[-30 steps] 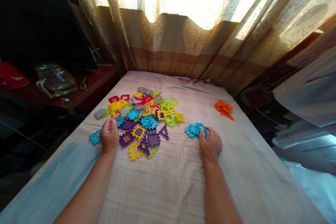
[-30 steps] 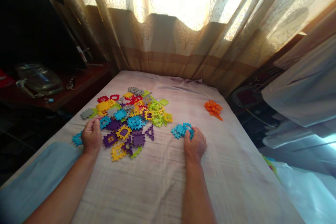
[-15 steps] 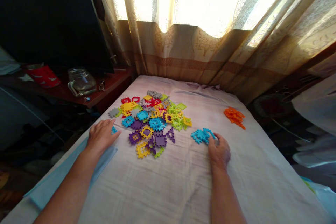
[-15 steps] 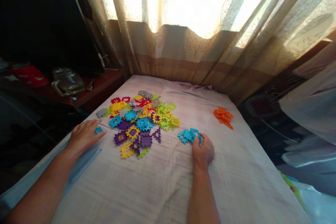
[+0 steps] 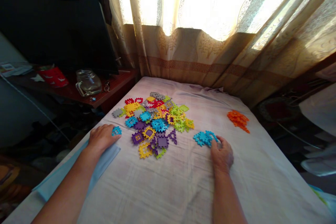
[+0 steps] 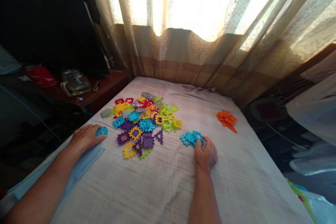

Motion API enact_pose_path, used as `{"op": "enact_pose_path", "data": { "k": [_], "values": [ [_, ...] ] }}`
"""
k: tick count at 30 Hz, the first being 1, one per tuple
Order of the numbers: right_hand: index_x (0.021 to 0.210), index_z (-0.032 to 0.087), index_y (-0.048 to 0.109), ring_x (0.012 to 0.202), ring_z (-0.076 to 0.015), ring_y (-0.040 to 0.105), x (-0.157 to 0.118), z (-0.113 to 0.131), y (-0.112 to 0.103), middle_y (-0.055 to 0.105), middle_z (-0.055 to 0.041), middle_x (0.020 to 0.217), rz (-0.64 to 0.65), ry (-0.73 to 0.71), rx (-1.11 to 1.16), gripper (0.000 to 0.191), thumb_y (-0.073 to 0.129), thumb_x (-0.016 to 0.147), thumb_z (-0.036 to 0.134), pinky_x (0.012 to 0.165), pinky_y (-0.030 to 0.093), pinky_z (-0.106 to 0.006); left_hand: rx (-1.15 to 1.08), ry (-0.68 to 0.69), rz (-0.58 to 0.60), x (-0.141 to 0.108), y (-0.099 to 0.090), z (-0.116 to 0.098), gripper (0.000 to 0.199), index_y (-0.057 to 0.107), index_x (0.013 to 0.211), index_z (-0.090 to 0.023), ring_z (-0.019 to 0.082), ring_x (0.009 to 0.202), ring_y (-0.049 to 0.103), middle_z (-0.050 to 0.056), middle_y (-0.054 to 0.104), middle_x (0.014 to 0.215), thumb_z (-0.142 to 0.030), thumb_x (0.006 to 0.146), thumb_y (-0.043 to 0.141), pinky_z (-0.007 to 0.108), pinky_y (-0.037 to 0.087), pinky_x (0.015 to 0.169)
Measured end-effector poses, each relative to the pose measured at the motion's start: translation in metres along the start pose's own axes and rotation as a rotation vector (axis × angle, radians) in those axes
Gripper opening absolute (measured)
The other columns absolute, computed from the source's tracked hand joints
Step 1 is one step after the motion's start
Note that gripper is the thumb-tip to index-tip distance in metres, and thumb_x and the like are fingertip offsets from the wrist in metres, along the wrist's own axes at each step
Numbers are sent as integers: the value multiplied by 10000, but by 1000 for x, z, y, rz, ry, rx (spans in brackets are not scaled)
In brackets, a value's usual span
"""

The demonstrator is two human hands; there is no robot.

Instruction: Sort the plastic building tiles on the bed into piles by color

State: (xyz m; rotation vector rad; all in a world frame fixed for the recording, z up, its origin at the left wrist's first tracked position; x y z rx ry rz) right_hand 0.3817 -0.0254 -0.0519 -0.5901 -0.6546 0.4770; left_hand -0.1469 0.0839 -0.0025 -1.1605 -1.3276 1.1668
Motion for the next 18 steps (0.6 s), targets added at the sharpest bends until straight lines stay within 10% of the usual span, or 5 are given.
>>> {"op": "enact_pose_path", "data": {
  "k": [4, 8, 13, 18],
  "values": [
    [976, 143, 702, 959, -301, 626, 2, 10, -8, 714, -182, 1036, -63, -57, 69, 460, 431, 783, 461, 885, 471, -433, -75, 81, -102, -10, -13, -28, 470, 684, 1122, -229, 345, 1064, 648, 139, 707, 1153, -484, 729, 646, 447, 476, 913],
    [886, 156, 694, 885, -272, 647, -4, 36, -13, 720, -162, 934, -69, -128, 201, 401, 435, 819, 454, 881, 488, -418, -326, 396, -215, -40, -22, -105, 494, 596, 1280, -278, 267, 1132, 625, 83, 666, 1250, -452, 820, 644, 386, 479, 957],
    [900, 189, 699, 670, -197, 645, -29, 86, 11, 714, -64, 756, 333, -150, 498, 370, 528, 824, 508, 685, 535, -335, -496, 630, -265, -77, -8, -192, 554, 505, 1373, -254, 253, 1134, 624, 105, 653, 1257, -399, 859, 653, 407, 482, 989],
    [987, 192, 702, 566, -134, 591, -60, 129, 27, 674, -5, 673, 717, -224, 659, 335, 620, 819, 470, 569, 482, -249, -505, 691, -370, -88, 2, -221, 571, 462, 1383, -191, 266, 1168, 612, 134, 656, 1262, -409, 883, 631, 438, 458, 1037]
  ]
}}
Point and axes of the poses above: each hand's wrist, its own x-axis towards the middle knuckle, its own y-axis out of the palm, z = x × y, the point moved 7 cm from there along x, towards the middle knuckle
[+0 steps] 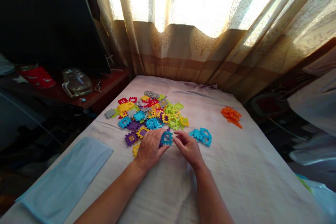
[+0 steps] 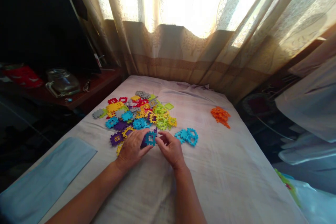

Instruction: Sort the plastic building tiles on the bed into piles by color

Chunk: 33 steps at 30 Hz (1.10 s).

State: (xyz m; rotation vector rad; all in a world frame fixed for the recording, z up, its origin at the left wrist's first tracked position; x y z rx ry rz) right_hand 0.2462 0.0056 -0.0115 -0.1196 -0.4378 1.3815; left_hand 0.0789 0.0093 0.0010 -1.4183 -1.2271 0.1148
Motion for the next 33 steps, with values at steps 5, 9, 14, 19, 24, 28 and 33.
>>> {"op": "enact_pose_path", "data": {
  "k": [5, 9, 14, 19, 24, 28, 33],
  "values": [
    [945, 193, 706, 509, -104, 514, 2, 0, 6, 583, 41, 582, 25, 22, 19, 279, 599, 798, 404, 528, 428, -224, 12, 66, -26, 3, 4, -7, 527, 463, 1381, -195, 251, 1217, 586, 123, 640, 1308, -396, 912, 593, 446, 421, 1083],
    [938, 188, 699, 514, -112, 522, 7, -16, -17, 588, 35, 590, -110, 65, 20, 312, 601, 784, 441, 525, 432, -232, 33, 73, -77, 3, -6, 0, 469, 495, 1369, -222, 246, 1269, 553, 109, 623, 1342, -398, 938, 545, 456, 375, 1124],
    [1031, 165, 681, 552, -144, 566, 1, -50, -86, 638, 8, 639, -484, 195, -46, 480, 595, 743, 541, 560, 469, -265, 78, 11, -212, 1, -35, 37, 308, 600, 1225, -220, 236, 1233, 583, 96, 674, 1258, -336, 957, 501, 450, 371, 1120],
    [1032, 152, 694, 572, -162, 559, -11, -66, -123, 651, -10, 652, -633, 275, -220, 549, 544, 708, 569, 587, 446, -284, 131, -125, -331, -6, -59, 80, 267, 646, 1116, -211, 252, 1169, 617, 100, 700, 1200, -354, 956, 487, 462, 394, 1088],
    [1022, 156, 713, 606, -188, 575, -16, -66, -128, 669, -37, 677, -651, 325, -371, 586, 493, 702, 596, 635, 444, -310, 116, -230, -383, -15, -64, 110, 305, 659, 1080, -188, 259, 1112, 642, 127, 711, 1154, -380, 953, 460, 446, 455, 1026],
    [1039, 141, 719, 639, -199, 592, -20, -63, -135, 685, -71, 733, -700, 350, -496, 613, 460, 723, 598, 635, 440, -314, 59, -356, -336, -20, -56, 130, 361, 670, 1069, -170, 264, 1106, 649, 142, 708, 1164, -424, 940, 449, 434, 487, 1003],
    [961, 137, 722, 659, -190, 584, -20, -43, -131, 692, -108, 812, -779, 201, -647, 511, 415, 821, 520, 641, 446, -316, -43, -525, -315, -26, -47, 148, 374, 675, 1074, -182, 247, 1129, 648, 120, 710, 1169, -442, 914, 458, 411, 491, 1019]
  ]
}}
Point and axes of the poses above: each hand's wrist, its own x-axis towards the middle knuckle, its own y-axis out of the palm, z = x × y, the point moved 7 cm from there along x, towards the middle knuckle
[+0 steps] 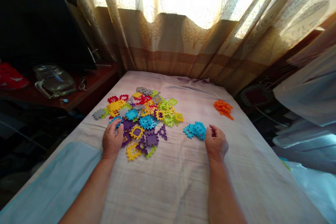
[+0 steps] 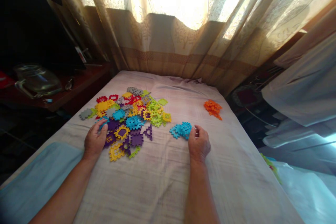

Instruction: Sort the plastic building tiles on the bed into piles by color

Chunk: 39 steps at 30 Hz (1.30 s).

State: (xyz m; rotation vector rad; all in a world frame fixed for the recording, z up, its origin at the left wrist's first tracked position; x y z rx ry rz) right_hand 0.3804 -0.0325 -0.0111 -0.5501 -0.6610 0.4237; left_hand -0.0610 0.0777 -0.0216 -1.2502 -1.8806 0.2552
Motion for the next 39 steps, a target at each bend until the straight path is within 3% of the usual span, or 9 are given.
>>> {"op": "enact_pose_path", "data": {
  "k": [3, 7, 11, 17, 24, 29, 33, 39],
  "values": [
    [909, 160, 713, 695, -185, 596, -15, 37, 14, 693, -96, 817, 50, -195, 87, 389, 439, 863, 432, 696, 476, -312, -25, -58, 0, 1, 2, 5, 367, 678, 1076, -193, 249, 1139, 642, 108, 704, 1186, -442, 900, 473, 419, 486, 1030],
    [911, 196, 715, 790, -181, 628, -54, 105, 47, 708, -68, 869, 265, -462, 208, 244, 488, 888, 284, 781, 493, -302, -52, -75, 4, 1, 4, 7, 369, 682, 1078, -201, 243, 1157, 632, 102, 693, 1212, -452, 898, 479, 419, 472, 1048],
    [1000, 251, 739, 913, -191, 635, -85, 160, 76, 710, -59, 988, 474, -595, 183, 248, 530, 876, 205, 822, 498, -296, -78, -97, 1, 1, 4, 9, 362, 685, 1076, -202, 234, 1150, 635, 97, 697, 1208, -444, 902, 480, 406, 477, 1041],
    [1128, 272, 722, 1069, -247, 583, -99, 199, 101, 666, -92, 1159, 672, -773, -7, 293, 563, 886, 222, 930, 475, -374, -104, -109, -9, 2, 5, 7, 353, 689, 1067, -202, 238, 1139, 638, 99, 705, 1177, -432, 893, 484, 410, 482, 1038],
    [1016, 227, 733, 1133, -275, 557, -103, 198, 111, 634, -113, 1249, 732, -816, -112, 191, 596, 883, 225, 967, 459, -413, -107, -106, -3, 3, 4, 5, 363, 690, 1063, -187, 241, 1129, 645, 110, 707, 1177, -428, 892, 479, 416, 480, 1039],
    [966, 211, 717, 1113, -261, 572, -103, 182, 96, 652, -119, 1205, 653, -754, 30, 151, 608, 862, 212, 977, 456, -410, -104, -112, 7, 3, 5, 5, 369, 689, 1067, -182, 240, 1151, 637, 116, 702, 1195, -428, 892, 479, 414, 474, 1046],
    [942, 215, 710, 1082, -252, 587, -83, 152, 75, 670, -115, 1140, 499, -636, 146, 156, 578, 862, 237, 968, 459, -409, -105, -107, 6, 3, 5, 6, 340, 689, 1053, -201, 234, 1145, 639, 99, 702, 1198, -424, 888, 493, 410, 477, 1044],
    [868, 206, 705, 992, -250, 605, -25, 88, 47, 685, -112, 1039, 275, -446, 77, 186, 552, 818, 300, 927, 464, -403, -110, -93, 18, 4, 3, 4, 326, 687, 1061, -204, 236, 1163, 631, 95, 698, 1205, -413, 892, 503, 412, 474, 1052]
  ]
}}
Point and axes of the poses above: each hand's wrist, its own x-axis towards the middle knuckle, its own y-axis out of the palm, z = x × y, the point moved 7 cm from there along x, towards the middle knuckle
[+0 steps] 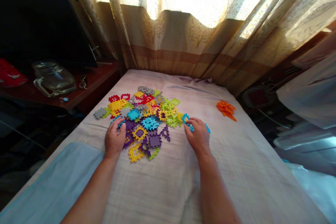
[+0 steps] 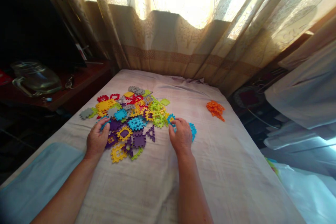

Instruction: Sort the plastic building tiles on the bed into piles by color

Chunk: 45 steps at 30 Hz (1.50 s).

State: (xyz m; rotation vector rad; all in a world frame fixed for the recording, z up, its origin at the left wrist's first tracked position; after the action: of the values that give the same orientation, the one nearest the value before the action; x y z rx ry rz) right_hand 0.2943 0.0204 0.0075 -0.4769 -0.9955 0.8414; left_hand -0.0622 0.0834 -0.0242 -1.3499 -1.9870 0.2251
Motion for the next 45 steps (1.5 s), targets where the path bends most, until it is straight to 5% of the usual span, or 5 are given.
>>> {"op": "enact_pose_path", "data": {
  "k": [8, 19, 28, 39, 45],
  "values": [
    [864, 202, 706, 930, -250, 568, -2, -77, -33, 676, -110, 1007, -62, 261, -186, 236, 542, 769, 342, 863, 450, -383, -6, 6, -2, 0, 0, 0, 296, 691, 1055, -223, 242, 1157, 633, 79, 700, 1200, -392, 878, 524, 417, 477, 1052],
    [902, 195, 721, 919, -251, 567, -2, -77, -30, 682, -118, 1000, -43, 256, -199, 267, 522, 778, 322, 859, 446, -390, 17, 5, 6, -1, -1, 0, 323, 677, 1069, -214, 234, 1160, 633, 86, 697, 1202, -413, 890, 496, 401, 477, 1047],
    [859, 199, 716, 944, -239, 607, 2, -6, -4, 701, -112, 975, -17, 29, -49, 236, 494, 844, 278, 897, 459, -383, 6, -9, -2, 0, 2, 1, 335, 680, 1061, -207, 233, 1154, 636, 94, 695, 1209, -414, 884, 484, 399, 477, 1047],
    [1169, 309, 714, 1254, -256, 514, 10, 125, 80, 617, -72, 1342, 429, -393, -16, 357, 496, 914, 190, 1032, 404, -434, -9, -19, 0, -1, 3, 2, 326, 687, 1052, -204, 237, 1163, 630, 100, 690, 1220, -404, 887, 489, 405, 465, 1060],
    [1275, 364, 653, 1392, -270, 374, 40, 136, 126, 465, -59, 1511, 646, -481, -205, 393, 453, 960, 239, 1078, 335, -480, -16, 1, -18, -1, 3, 2, 309, 688, 1045, -207, 233, 1146, 635, 88, 698, 1198, -387, 890, 492, 405, 473, 1053]
  ]
}}
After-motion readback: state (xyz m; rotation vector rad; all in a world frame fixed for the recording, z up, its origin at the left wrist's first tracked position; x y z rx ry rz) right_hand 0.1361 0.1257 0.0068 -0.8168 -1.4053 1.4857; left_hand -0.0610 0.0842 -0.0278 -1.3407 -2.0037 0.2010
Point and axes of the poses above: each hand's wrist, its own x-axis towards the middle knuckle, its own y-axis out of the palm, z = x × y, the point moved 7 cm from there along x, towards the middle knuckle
